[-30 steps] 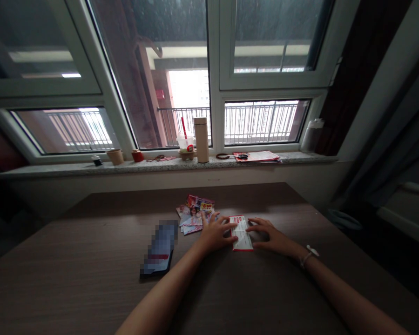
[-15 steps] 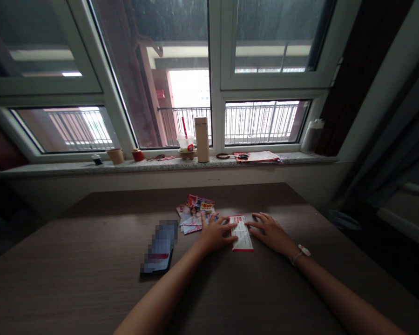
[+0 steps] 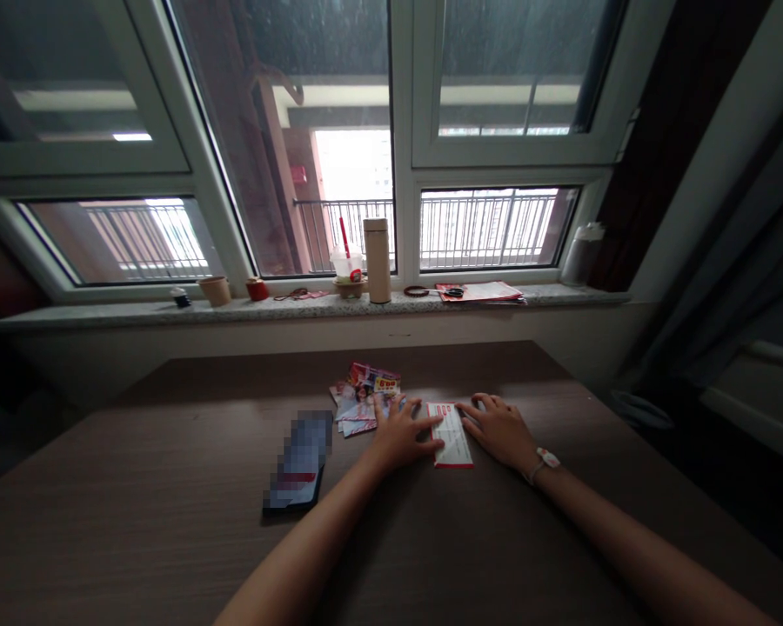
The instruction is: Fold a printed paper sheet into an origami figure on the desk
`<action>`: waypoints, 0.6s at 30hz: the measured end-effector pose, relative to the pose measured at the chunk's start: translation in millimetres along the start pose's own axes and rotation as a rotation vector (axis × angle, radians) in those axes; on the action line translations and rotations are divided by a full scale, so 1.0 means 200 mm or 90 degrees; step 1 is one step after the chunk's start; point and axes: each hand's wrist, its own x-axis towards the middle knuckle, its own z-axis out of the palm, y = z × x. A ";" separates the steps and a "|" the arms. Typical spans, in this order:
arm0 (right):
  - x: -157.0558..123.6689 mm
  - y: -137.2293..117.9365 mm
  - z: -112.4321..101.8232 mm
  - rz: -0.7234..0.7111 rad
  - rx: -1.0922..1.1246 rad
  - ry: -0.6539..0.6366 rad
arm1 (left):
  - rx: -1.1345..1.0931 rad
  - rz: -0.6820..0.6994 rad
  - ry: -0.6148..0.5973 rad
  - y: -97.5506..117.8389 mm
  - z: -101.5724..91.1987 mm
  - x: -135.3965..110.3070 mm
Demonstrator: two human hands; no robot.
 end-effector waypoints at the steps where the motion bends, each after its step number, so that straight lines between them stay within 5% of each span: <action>1: 0.01 0.00 0.00 0.003 -0.006 0.002 | 0.001 -0.001 0.002 0.00 0.00 0.00; 12: 0.01 0.00 0.06 0.028 -0.005 0.067 | -0.016 0.036 0.006 0.00 -0.01 -0.02; 18: 0.03 0.04 0.09 0.024 0.126 0.054 | -0.027 0.037 0.008 0.00 -0.01 -0.02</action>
